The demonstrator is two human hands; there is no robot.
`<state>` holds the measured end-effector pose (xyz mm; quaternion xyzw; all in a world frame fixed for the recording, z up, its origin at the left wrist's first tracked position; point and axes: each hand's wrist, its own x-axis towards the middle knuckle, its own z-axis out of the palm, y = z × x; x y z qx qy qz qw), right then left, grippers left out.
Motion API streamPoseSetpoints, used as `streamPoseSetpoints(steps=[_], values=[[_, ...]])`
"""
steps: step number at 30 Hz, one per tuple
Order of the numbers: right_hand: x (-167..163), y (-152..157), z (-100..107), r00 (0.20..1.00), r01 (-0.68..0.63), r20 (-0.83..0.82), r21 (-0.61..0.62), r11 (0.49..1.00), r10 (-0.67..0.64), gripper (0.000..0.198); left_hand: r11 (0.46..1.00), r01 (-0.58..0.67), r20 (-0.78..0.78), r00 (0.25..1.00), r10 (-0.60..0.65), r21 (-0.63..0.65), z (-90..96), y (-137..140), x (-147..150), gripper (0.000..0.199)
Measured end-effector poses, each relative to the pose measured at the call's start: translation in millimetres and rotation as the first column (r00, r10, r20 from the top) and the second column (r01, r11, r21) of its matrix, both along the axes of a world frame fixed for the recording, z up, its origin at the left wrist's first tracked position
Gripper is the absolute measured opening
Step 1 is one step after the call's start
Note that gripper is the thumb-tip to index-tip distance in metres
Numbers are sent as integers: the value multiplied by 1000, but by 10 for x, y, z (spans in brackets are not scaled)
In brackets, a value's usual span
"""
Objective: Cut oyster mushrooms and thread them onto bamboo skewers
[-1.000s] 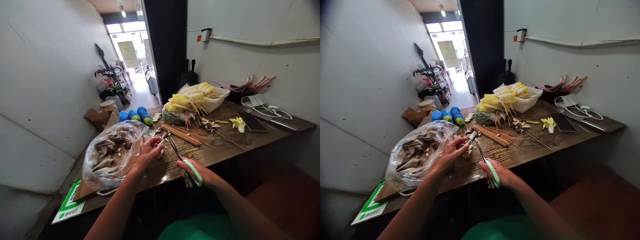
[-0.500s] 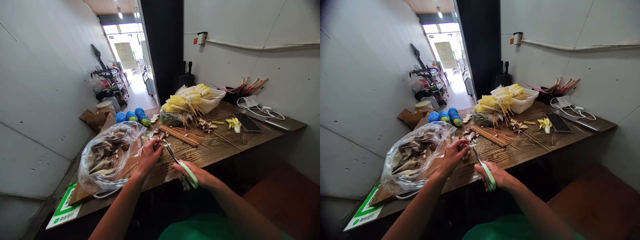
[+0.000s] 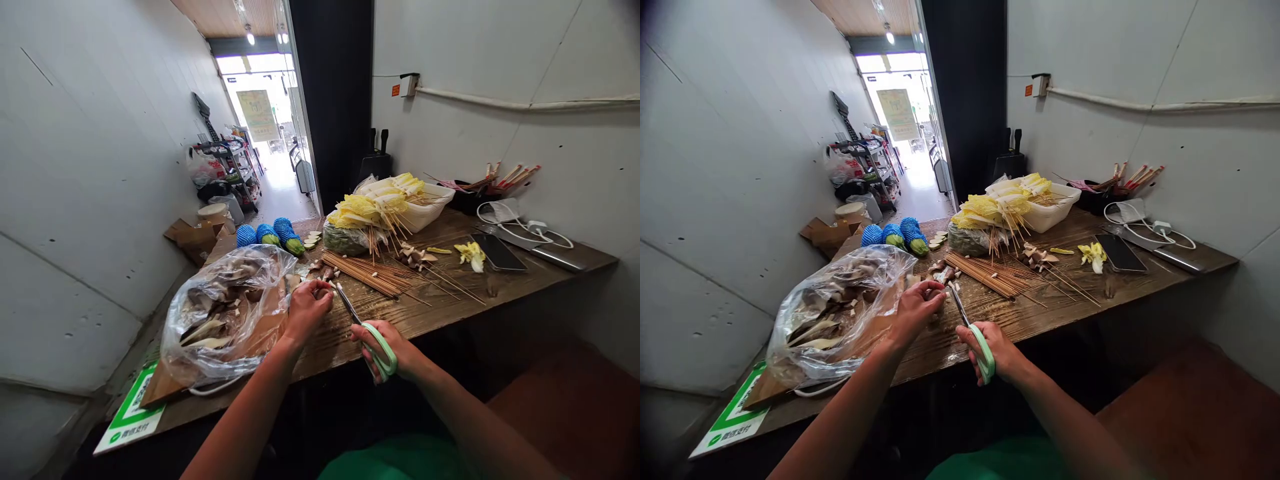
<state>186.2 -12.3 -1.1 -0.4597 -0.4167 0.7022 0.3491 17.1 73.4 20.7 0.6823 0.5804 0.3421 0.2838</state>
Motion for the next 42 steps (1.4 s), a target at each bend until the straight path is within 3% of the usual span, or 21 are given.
streamPoseSetpoints(steps=[3, 6, 11, 13, 16, 19, 24, 27, 32, 37, 42], values=[[36, 21, -41, 995, 13, -97, -46, 999, -18, 44, 992, -89, -77, 992, 96, 95, 19, 133, -96, 25], [79, 24, -89, 985, 16, -172, -87, 996, -31, 43, 984, -93, -207, 971, 123, 149, 80, 189, -202, 28], [145, 48, -174, 973, 24, -223, -128, 991, -52, 45, 947, -58, -323, 932, 165, 315, 327, 9, -527, 25], [167, 65, -196, 966, 20, -253, -138, 990, -55, 45, 965, -80, -401, 899, 179, 250, 417, -30, -786, 25], [180, 77, -213, 958, -4, -285, -135, 991, -36, 44, 995, -89, -613, 784, 98, 45, 450, 49, -1248, 24], [171, 76, -220, 952, -12, -304, -120, 993, -25, 43, 996, -92, -694, 717, 67, 1, 385, 192, -1576, 30], [154, 78, -217, 953, -13, -303, -101, 995, -18, 41, 996, 31, -597, 799, -73, -82, 263, 288, -1590, 32], [152, 81, -209, 953, -11, -301, -94, 995, -18, 40, 995, -59, -554, 833, 7, -78, 190, 326, -1485, 31], [153, 73, -194, 953, -21, -303, -97, 995, -9, 39, 982, -180, -622, 776, 107, -55, 114, 408, -1471, 25], [151, 75, -161, 953, -31, -302, -89, 996, 3, 39, 985, -160, -443, 889, 114, -68, 60, 441, -1520, 24], [162, 87, -200, 955, -38, -297, -88, 995, 10, 40, 982, -173, -351, 926, 138, -70, 12, 488, -1470, 20]])
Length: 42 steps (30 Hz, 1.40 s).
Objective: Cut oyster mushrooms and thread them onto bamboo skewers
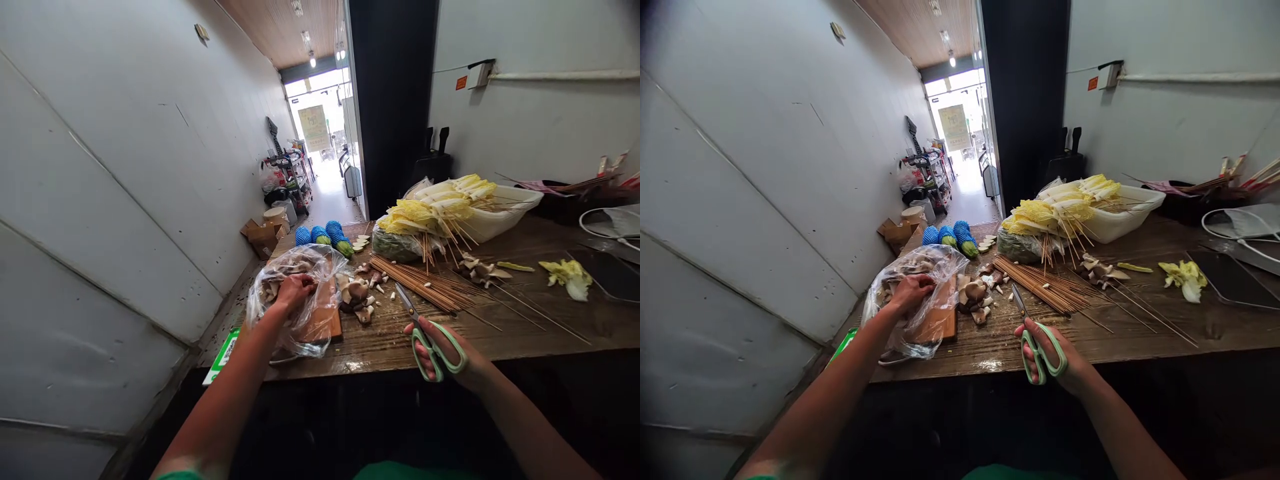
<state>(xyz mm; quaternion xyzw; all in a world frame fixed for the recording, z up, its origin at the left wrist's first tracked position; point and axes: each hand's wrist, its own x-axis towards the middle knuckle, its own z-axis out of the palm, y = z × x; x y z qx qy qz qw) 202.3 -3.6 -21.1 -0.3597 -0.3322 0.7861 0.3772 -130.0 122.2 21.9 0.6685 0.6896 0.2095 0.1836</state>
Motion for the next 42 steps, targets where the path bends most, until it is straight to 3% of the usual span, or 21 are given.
streamPoseSetpoints(steps=[5, 9, 13, 18, 22, 28, 34, 42], values=[[12, -2, -69, 1000, 6, -10, 5, 1000, -6, 41, 995, -83, 303, 951, 63, 53, 91, -101, -44, 24], [11, -14, -71, 1000, -7, -23, 20, 1000, 7, 39, 988, -155, 654, 748, 110, 11, 219, -323, -137, 35], [-6, -23, -44, 999, -32, 14, 23, 999, 32, 38, 996, -35, 855, 510, 89, -83, 318, -528, -108, 42], [-60, -40, 38, 995, -69, 76, 79, 994, 63, 37, 975, 208, 925, 380, -9, -75, 365, -630, 209, 45], [-96, -92, 116, 983, -122, 157, 172, 977, 95, 40, 943, 326, 911, 405, -76, -67, 347, -639, 579, 46], [-70, -163, 255, 949, -211, 293, 313, 926, 117, 43, 940, 340, 855, 494, -156, -25, 246, -608, 1031, 52], [-30, -159, 371, 920, -202, 386, 322, 925, 66, 45, 941, 338, 764, 609, -212, -9, 175, -545, 1297, 49], [-41, -151, 269, 922, -53, 383, 284, 957, -63, 44, 953, 304, 681, 698, -220, -3, 112, -515, 1456, 40]])
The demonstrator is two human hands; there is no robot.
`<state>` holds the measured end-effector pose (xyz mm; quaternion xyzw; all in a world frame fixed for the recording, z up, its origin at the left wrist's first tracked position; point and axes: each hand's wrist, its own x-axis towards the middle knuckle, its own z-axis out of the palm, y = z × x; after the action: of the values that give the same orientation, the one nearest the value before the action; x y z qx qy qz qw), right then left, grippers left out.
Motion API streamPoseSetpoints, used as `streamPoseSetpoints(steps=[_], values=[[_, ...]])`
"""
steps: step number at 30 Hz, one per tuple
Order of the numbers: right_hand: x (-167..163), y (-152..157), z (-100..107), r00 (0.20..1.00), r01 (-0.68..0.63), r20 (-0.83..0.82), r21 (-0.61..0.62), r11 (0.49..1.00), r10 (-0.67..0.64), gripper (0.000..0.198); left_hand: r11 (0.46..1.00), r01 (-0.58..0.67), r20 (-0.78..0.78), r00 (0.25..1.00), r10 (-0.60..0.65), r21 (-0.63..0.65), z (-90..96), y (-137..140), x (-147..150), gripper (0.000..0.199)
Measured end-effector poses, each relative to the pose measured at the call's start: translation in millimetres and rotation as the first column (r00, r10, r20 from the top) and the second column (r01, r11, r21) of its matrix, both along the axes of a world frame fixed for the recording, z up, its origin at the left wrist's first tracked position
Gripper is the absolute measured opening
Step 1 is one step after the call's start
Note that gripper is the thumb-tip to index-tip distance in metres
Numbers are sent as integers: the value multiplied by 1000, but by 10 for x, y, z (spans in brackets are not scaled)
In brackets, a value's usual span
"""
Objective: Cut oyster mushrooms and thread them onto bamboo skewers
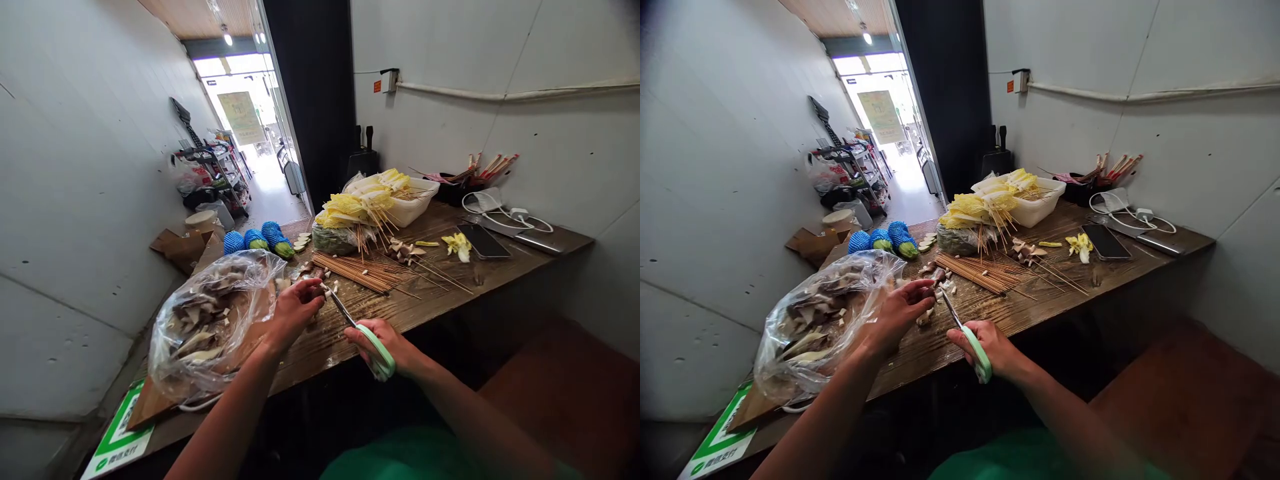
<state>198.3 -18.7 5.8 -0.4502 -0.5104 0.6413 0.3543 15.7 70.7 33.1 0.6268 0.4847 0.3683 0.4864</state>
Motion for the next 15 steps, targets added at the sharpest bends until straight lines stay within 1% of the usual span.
streamPoseSetpoints(steps=[2, 4, 6, 7, 8, 9, 11, 13, 15], values=[[10, 16, -27, 999, 40, -30, -41, 998, -41, 43, 999, -26, -62, 998, 29, 42, -13, 81, -37, 37], [23, 35, -63, 991, 66, -111, -94, 993, -77, 43, 984, -88, -162, 980, 113, 155, -24, 208, -98, 32], [34, 49, -119, 965, 58, -245, -158, 986, -96, 44, 942, -142, -269, 936, 228, 303, -27, 335, -158, 28], [39, 54, -154, 943, 35, -320, -191, 981, -96, 45, 921, -140, -316, 911, 264, 364, -23, 382, -182, 27], [44, 58, -192, 917, 6, -389, -217, 976, -92, 47, 910, -113, -364, 891, 271, 399, -13, 410, -201, 28], [50, 64, -231, 889, -25, -449, -238, 971, -87, 48, 899, -77, -419, 866, 275, 430, 3, 418, -216, 31], [73, 83, -303, 841, -82, -536, -265, 961, -76, 49, 854, 9, -513, 803, 303, 519, 53, 375, -249, 35], [106, 110, -352, 807, -140, -588, -289, 947, -60, 46, 842, 9, -551, 760, 344, 539, 124, 275, -325, 33], [139, 131, -373, 780, -194, -624, -314, 929, -48, 45, 853, -29, -605, 693, 392, 521, 210, 163, -500, 29]])
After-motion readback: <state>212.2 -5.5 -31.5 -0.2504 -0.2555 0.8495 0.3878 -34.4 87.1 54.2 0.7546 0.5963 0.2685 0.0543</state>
